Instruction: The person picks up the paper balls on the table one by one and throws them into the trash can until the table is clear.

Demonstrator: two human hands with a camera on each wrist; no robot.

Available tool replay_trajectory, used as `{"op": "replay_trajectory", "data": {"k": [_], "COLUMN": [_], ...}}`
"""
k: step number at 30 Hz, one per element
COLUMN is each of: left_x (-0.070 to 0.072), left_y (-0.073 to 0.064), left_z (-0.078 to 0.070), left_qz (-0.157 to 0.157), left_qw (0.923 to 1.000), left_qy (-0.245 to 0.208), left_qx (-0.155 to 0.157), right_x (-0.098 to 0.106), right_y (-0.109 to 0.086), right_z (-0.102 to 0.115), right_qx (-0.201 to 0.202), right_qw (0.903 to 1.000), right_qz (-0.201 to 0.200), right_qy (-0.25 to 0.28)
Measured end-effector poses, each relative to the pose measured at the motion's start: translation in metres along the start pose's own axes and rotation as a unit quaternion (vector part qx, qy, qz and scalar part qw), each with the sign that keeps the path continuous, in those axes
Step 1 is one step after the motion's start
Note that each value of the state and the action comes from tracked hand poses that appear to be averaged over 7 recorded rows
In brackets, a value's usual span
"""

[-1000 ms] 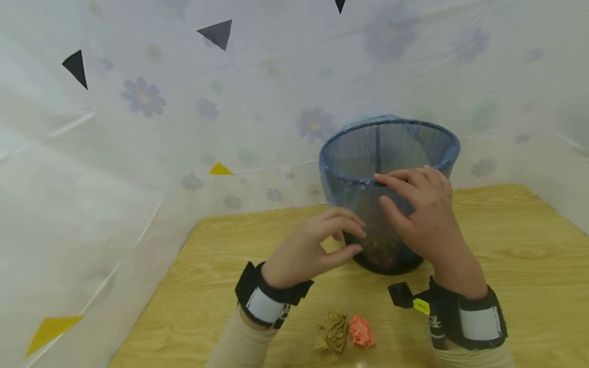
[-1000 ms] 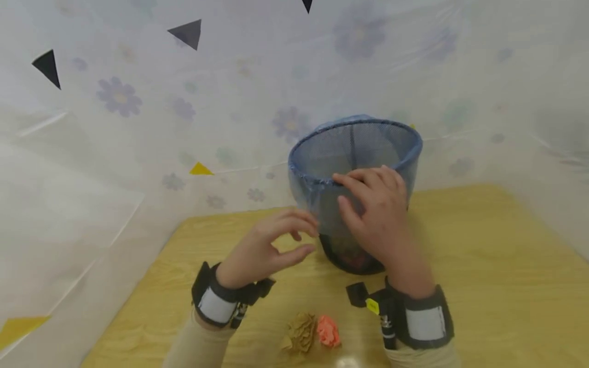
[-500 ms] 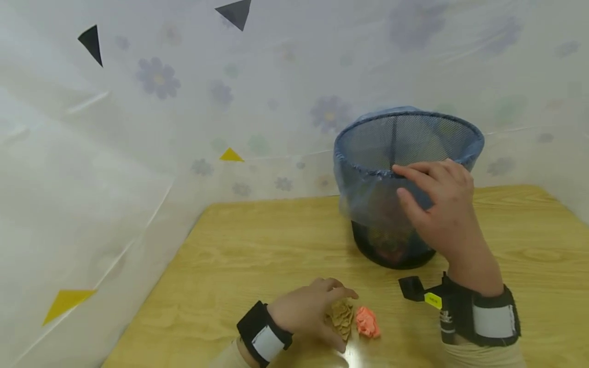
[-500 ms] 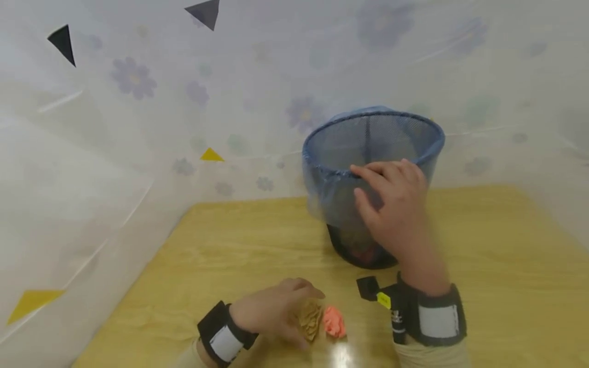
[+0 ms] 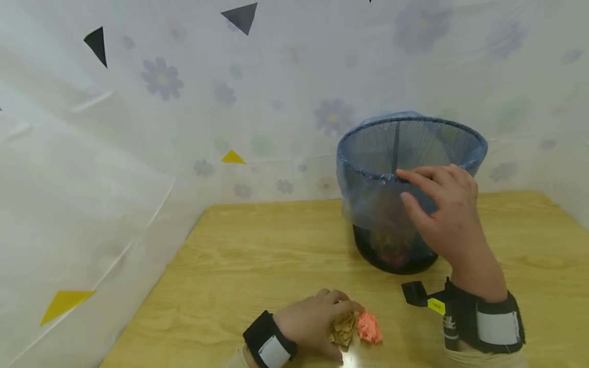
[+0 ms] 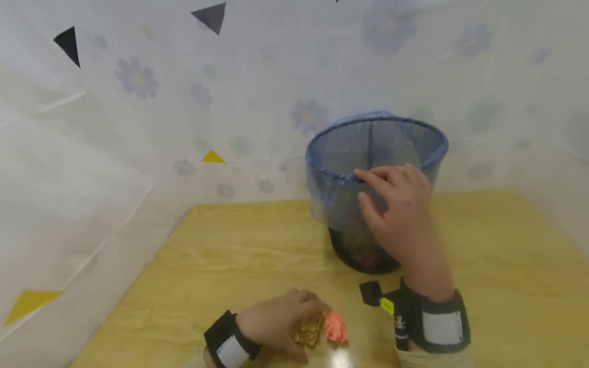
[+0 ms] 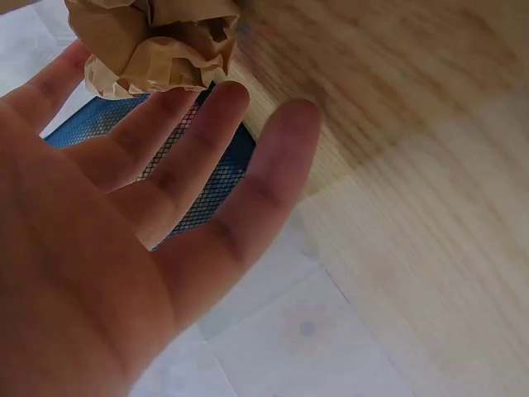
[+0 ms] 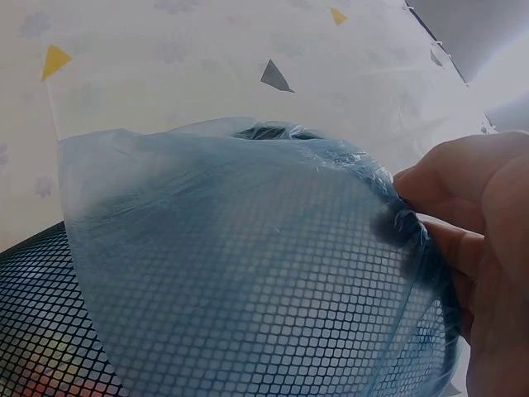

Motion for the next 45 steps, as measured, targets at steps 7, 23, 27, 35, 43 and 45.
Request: {"op": "replay_trajectory", "data": {"k": [7, 23, 27, 35, 43, 45], "left_x": [0.001, 0.038, 0.05, 0.092, 0.122, 0.126], "left_y": [0.001, 0.01, 0.01, 0.009, 0.006, 0.006], "left_z": [0.0, -0.005, -0.006, -0.016, -0.023, -0.023], "left_qz": [-0.01, -0.114, -0.125, -0.214, -0.264, -0.276], "left_qw": [0.9993, 0.9931, 0.9918, 0.976, 0.9631, 0.9598], "left_qy": [-0.033, -0.003, -0.016, 0.002, -0.018, -0.016], "left_qx": [-0.012, -0.029, -0.021, -0.039, -0.049, -0.05], "right_x": [0.002, 0.005, 0.003, 0.001, 0.001, 0.001], "right_y": [-0.003, -0.002, -0.002, -0.002, -0.002, -0.002], "right_z": [-0.001, -0.002, -0.002, -0.001, 0.001, 0.002], "right_qx": [-0.008, -0.011, -0.008, -0.002, -0.004, -0.004], "right_qw": [1.0, 0.9998, 0.9997, 0.9999, 0.9999, 0.9999], "right_qz": [0.003, 0.014, 0.015, 0.009, 0.011, 0.01], "right_qy": [-0.002, -0.01, -0.014, -0.01, -0.01, -0.01]}}
Point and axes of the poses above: each hand's wrist, its own y-axis towards the middle knuckle, its own x-axis out of the back of the hand, z = x × y, the point moved 8 cm from there along y, towards the middle knuckle, and after that the axes turned 8 degrees about y, right-handed, at the moved point
